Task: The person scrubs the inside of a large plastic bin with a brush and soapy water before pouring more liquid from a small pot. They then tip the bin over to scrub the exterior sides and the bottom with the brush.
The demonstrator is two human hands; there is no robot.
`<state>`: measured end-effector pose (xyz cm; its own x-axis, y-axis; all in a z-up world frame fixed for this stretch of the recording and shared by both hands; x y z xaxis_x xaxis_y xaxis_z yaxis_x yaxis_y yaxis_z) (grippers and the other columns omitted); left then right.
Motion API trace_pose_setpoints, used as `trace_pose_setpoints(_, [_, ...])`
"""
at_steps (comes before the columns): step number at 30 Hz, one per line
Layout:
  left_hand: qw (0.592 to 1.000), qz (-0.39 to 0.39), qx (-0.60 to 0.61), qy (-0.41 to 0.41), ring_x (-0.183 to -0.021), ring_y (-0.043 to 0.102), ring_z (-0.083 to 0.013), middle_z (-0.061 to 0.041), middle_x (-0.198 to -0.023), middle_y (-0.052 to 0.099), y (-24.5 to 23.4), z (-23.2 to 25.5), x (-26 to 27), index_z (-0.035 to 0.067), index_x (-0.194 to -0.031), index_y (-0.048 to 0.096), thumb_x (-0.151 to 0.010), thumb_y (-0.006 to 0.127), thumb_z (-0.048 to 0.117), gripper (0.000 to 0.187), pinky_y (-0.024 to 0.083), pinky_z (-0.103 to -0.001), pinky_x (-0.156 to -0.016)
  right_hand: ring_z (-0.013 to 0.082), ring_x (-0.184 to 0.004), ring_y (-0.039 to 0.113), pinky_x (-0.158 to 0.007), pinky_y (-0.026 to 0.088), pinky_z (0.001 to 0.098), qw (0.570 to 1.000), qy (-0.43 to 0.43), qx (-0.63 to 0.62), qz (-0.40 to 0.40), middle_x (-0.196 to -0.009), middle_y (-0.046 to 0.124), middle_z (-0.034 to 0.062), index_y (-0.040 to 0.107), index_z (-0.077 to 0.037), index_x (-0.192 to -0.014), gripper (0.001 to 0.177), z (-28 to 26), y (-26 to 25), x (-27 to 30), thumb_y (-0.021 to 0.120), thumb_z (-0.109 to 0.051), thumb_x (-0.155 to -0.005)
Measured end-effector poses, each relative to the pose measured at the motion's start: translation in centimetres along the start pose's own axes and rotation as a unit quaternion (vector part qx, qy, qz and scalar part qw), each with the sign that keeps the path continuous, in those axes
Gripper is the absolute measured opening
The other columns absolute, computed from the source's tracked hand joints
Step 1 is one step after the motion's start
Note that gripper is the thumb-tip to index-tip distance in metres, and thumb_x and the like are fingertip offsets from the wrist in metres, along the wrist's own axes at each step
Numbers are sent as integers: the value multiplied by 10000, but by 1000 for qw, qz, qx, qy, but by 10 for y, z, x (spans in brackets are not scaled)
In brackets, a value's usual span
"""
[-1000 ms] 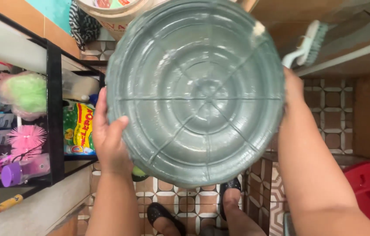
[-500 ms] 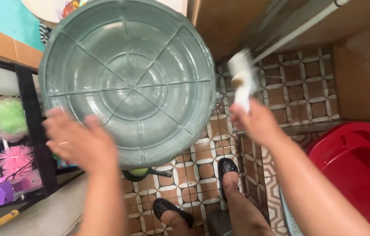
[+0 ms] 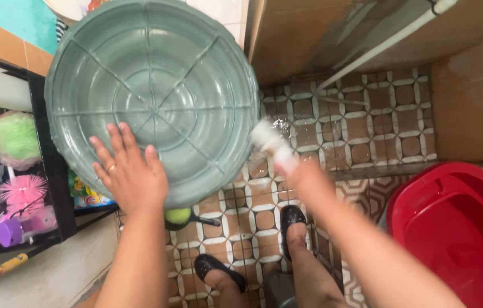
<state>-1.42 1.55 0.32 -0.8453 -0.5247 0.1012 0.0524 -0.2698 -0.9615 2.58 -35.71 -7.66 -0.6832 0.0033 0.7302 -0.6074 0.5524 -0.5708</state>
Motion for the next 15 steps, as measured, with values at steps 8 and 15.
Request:
trace_pose_setpoints(8, [1000,-6,-4,-22,-1588,46,-359,-55,-1726,200,6,-51,16,144,-1646,296,-990,540,341,727,76,-605,-1235,274,-785,750,-729,569,439,994,-17,99,-50,-858,767,78,806,-180,-980,504,-51,45,53,731,-628,-760])
trace_pose_setpoints(15, [995,29,28,-95,-1575,153,-314,-69,-1687,274,-6,-73,19,206,-1582,382,-966,664,372,697,86,-615,-1220,196,-491,593,-472,464,367,969,-117,-164,141,-624,614,86,614,-62,-778,493,-97,-47,-20,546,-477,-1037])
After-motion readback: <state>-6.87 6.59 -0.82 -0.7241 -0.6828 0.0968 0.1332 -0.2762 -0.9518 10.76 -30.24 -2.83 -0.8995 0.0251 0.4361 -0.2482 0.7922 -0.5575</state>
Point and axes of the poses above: each hand's wrist, its own x-axis away from the middle knuckle, its own y-axis out of the palm, z = x × y, the point moved 8 cm from there along -x, towards the middle knuckle
